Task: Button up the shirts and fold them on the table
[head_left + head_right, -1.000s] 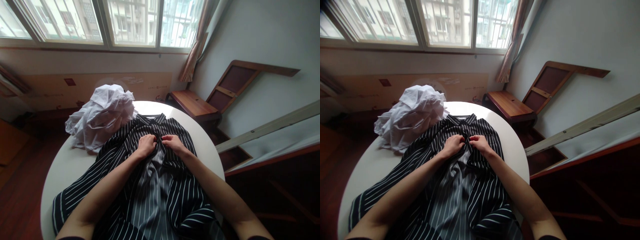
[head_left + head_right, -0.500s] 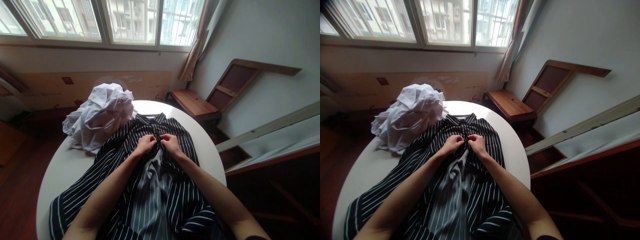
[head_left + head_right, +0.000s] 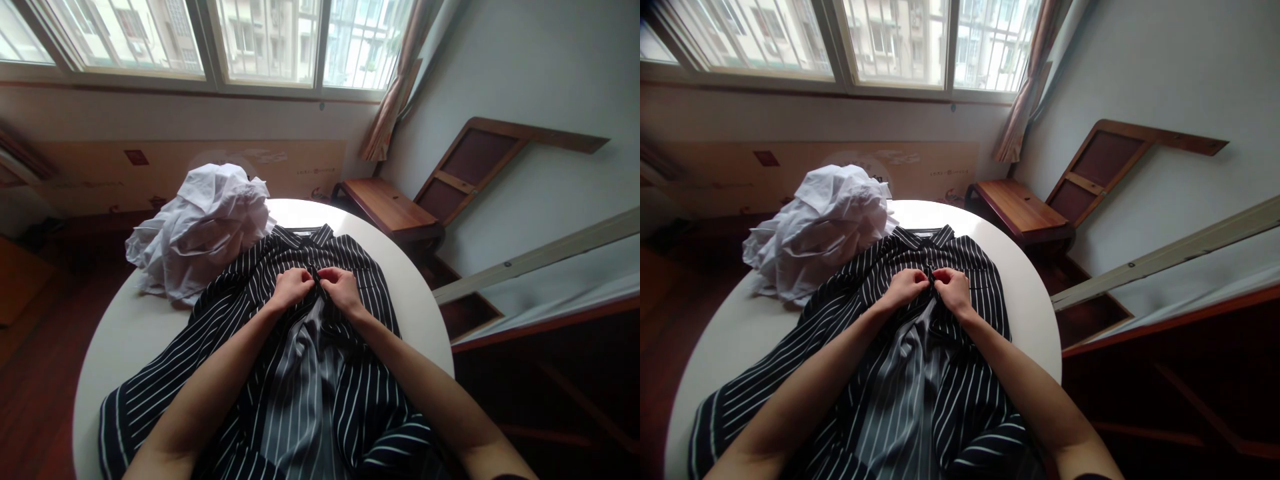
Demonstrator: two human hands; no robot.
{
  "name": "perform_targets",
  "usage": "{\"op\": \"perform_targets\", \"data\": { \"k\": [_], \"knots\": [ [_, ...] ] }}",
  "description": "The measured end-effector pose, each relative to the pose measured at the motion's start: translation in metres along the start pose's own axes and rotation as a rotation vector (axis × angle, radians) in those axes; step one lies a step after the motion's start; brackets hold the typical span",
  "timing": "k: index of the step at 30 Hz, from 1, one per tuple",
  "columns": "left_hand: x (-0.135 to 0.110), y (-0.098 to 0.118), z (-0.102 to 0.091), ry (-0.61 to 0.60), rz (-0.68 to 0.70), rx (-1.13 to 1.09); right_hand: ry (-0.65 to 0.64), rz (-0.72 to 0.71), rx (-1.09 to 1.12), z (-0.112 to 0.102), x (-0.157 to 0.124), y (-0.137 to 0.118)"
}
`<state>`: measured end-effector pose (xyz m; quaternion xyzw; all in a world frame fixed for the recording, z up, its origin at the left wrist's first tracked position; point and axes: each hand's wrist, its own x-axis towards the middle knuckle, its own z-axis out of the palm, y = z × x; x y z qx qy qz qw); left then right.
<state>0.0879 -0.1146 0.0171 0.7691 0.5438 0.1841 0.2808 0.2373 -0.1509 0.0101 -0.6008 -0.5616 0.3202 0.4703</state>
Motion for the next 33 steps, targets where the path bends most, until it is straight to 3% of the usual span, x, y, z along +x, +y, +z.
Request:
{"op": "perform_targets", "data": {
  "k": [10,18,33],
  "knots": [
    [0.002,-0.002,-0.005,-0.065,-0.028,-0.120,0.006,-0.007,0.032,0.003,-0.003,-0.002],
    [0.005,-0.007,-0.002,-0.046,-0.024,-0.209,-0.066,0.205,0.426,0.006,0.005,0.005],
    [0.005,-0.006,0.010,0.028,0.021,-0.422,0.131,-0.184,-0.248,0.014,-0.012,-0.010]
  ]
}}
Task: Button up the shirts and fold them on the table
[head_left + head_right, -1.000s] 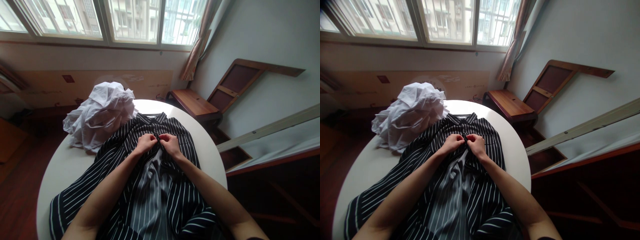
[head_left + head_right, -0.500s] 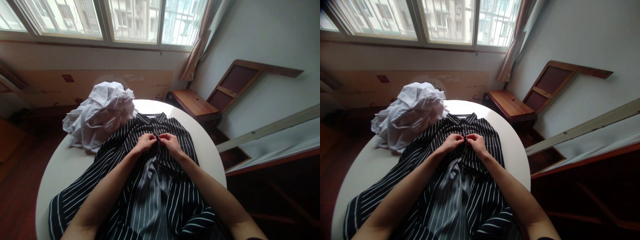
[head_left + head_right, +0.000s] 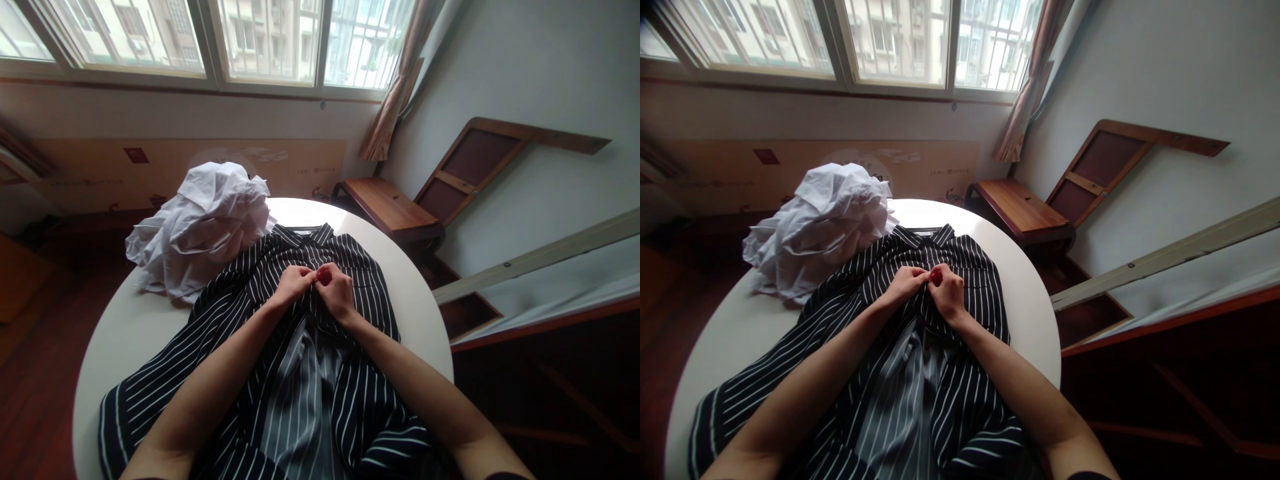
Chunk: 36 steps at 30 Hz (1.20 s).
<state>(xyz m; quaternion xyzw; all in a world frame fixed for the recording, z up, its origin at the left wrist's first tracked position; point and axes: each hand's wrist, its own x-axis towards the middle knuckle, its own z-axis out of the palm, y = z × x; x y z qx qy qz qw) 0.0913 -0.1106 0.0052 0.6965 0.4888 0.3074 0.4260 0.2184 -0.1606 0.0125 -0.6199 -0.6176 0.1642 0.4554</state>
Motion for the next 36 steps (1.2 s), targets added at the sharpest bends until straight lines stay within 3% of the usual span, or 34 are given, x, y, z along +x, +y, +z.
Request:
{"op": "perform_targets", "data": {
  "k": [7,13,18,22,25,27,29,33,36],
  "knots": [
    [0.002,-0.002,0.002,0.073,-0.024,-0.130,0.092,-0.048,0.013,0.002,0.000,0.004],
    [0.003,-0.003,0.004,0.097,-0.016,-0.101,0.060,-0.030,0.067,0.000,0.001,0.005],
    [0.004,-0.006,0.006,0.125,0.025,-0.056,0.022,0.133,0.330,0.000,0.008,0.011],
    [0.005,-0.007,0.006,0.092,0.054,-0.004,-0.089,0.359,0.761,0.000,0.016,0.019],
    [0.001,-0.003,0.005,0.111,0.085,0.163,-0.185,0.465,0.905,0.001,0.018,0.022],
    [-0.003,0.000,0.005,0.141,0.088,0.301,-0.198,0.467,0.846,0.000,0.018,0.022],
    [-0.007,0.002,0.003,0.165,0.076,0.427,-0.158,0.379,0.675,-0.007,0.020,0.022],
    [-0.011,0.002,-0.006,0.260,0.090,0.638,-0.049,0.061,0.113,-0.035,0.029,0.032],
    [-0.009,-0.007,-0.014,0.186,0.099,0.765,-0.090,-0.069,-0.315,-0.053,0.037,0.054]
  ]
}}
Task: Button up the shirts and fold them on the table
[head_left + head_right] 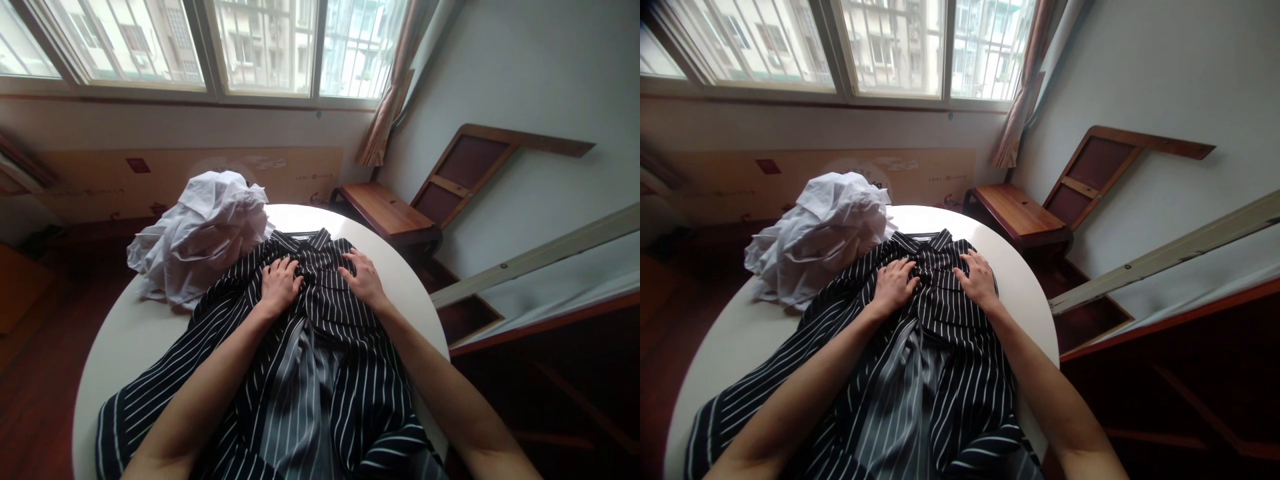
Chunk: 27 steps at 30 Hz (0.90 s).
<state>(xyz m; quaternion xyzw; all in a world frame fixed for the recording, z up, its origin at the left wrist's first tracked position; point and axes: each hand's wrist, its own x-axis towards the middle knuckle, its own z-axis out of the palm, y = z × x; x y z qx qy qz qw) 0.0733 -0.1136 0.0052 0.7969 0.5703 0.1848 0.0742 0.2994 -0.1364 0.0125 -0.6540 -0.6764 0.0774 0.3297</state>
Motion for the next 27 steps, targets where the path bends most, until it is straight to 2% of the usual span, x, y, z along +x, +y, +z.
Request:
{"op": "perform_targets", "data": {
  "k": [4,10,14,16,18,21,23,25,27],
  "knots": [
    [0.012,-0.016,0.006,-0.216,0.019,0.089,-0.236,-0.014,-0.292,0.009,0.008,0.031],
    [0.045,-0.024,0.009,-0.340,-0.010,0.119,-0.303,-0.040,-0.377,0.020,0.040,0.047],
    [0.061,-0.021,0.012,-0.315,-0.055,0.113,-0.294,-0.076,-0.374,0.021,0.065,0.048],
    [0.064,-0.016,0.010,-0.241,-0.085,0.119,-0.197,-0.070,-0.367,0.022,0.072,0.044],
    [0.061,-0.008,0.004,-0.116,-0.084,0.143,-0.094,-0.075,-0.345,0.022,0.073,0.037],
    [0.045,0.004,-0.014,0.024,0.022,0.164,-0.034,-0.135,-0.272,0.012,0.058,0.020],
    [0.026,0.009,-0.028,0.019,0.093,0.145,-0.052,-0.213,-0.174,-0.003,0.034,0.006],
    [0.001,0.010,-0.042,-0.046,0.134,0.105,-0.149,-0.338,-0.036,-0.023,0.000,-0.010],
    [-0.027,0.006,-0.053,-0.143,0.152,0.055,-0.350,-0.472,0.086,-0.045,-0.039,-0.027]
  ]
}}
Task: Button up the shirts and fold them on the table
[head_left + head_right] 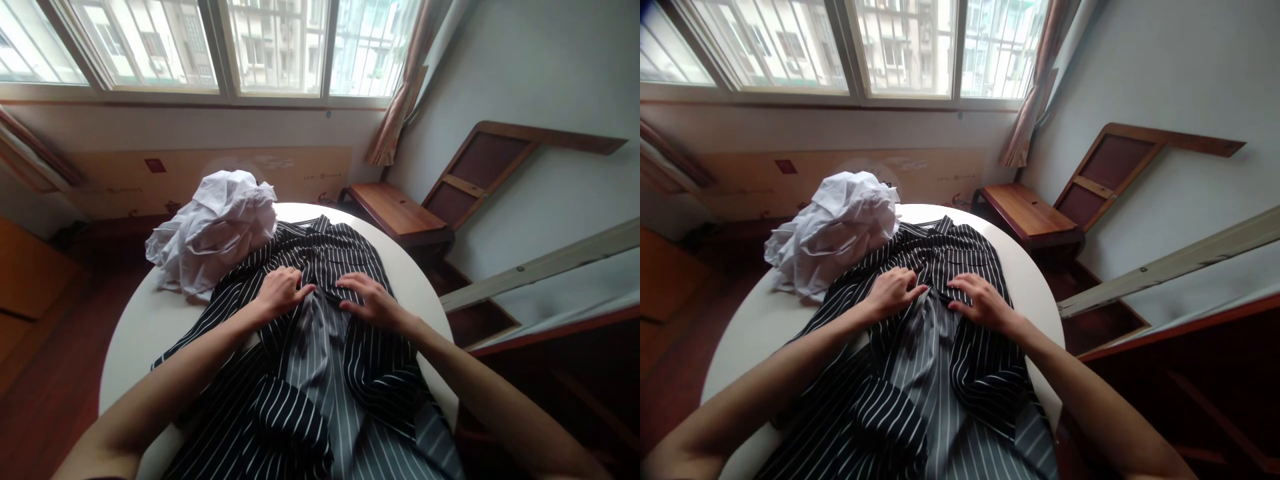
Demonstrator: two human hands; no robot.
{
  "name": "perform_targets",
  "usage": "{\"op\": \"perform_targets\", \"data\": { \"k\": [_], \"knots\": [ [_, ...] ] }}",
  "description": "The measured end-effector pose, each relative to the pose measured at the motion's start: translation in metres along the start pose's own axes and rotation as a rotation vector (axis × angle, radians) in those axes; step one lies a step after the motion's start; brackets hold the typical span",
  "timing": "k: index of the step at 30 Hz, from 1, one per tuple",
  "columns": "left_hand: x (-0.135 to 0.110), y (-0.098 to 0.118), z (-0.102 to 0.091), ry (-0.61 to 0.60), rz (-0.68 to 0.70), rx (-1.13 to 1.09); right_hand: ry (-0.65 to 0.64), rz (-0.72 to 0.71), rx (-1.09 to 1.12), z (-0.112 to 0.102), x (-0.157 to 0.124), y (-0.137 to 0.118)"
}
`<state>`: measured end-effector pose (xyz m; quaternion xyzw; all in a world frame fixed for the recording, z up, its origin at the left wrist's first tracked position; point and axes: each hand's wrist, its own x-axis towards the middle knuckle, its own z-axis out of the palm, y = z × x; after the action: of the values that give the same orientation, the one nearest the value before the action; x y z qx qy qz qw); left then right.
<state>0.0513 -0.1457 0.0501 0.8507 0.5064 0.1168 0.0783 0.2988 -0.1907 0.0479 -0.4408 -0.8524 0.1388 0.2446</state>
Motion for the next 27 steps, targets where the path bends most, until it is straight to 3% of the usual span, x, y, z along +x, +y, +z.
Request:
{"op": "perform_targets", "data": {
  "k": [2,6,9,11,13,15,17,19,23,27],
  "knots": [
    [-0.029,-0.001,-0.004,-0.103,-0.006,-0.058,-0.207,-0.094,0.067,-0.004,-0.030,-0.032],
    [-0.074,-0.001,-0.006,-0.263,-0.012,-0.212,-0.506,-0.097,0.089,-0.005,-0.072,-0.074],
    [-0.093,0.006,-0.007,-0.308,0.033,-0.373,-0.640,-0.047,0.110,-0.006,-0.086,-0.086],
    [-0.099,0.012,-0.010,-0.277,0.031,-0.487,-0.656,0.013,0.164,-0.011,-0.089,-0.089],
    [-0.099,0.019,-0.016,-0.209,-0.004,-0.616,-0.573,0.116,0.276,-0.017,-0.089,-0.088],
    [-0.098,0.027,-0.027,-0.166,-0.052,-0.772,-0.395,0.257,0.435,-0.022,-0.088,-0.085],
    [-0.097,0.038,-0.039,-0.209,-0.061,-0.925,-0.152,0.380,0.605,-0.025,-0.086,-0.080],
    [-0.097,0.052,-0.051,-0.351,0.007,-0.993,0.080,0.450,0.766,-0.026,-0.085,-0.076],
    [-0.101,0.070,-0.067,-0.722,0.323,-0.774,0.380,0.553,0.919,-0.025,-0.085,-0.076],
    [-0.112,0.062,-0.062,-0.743,0.418,-0.534,0.497,0.555,0.932,-0.028,-0.093,-0.083]
  ]
}}
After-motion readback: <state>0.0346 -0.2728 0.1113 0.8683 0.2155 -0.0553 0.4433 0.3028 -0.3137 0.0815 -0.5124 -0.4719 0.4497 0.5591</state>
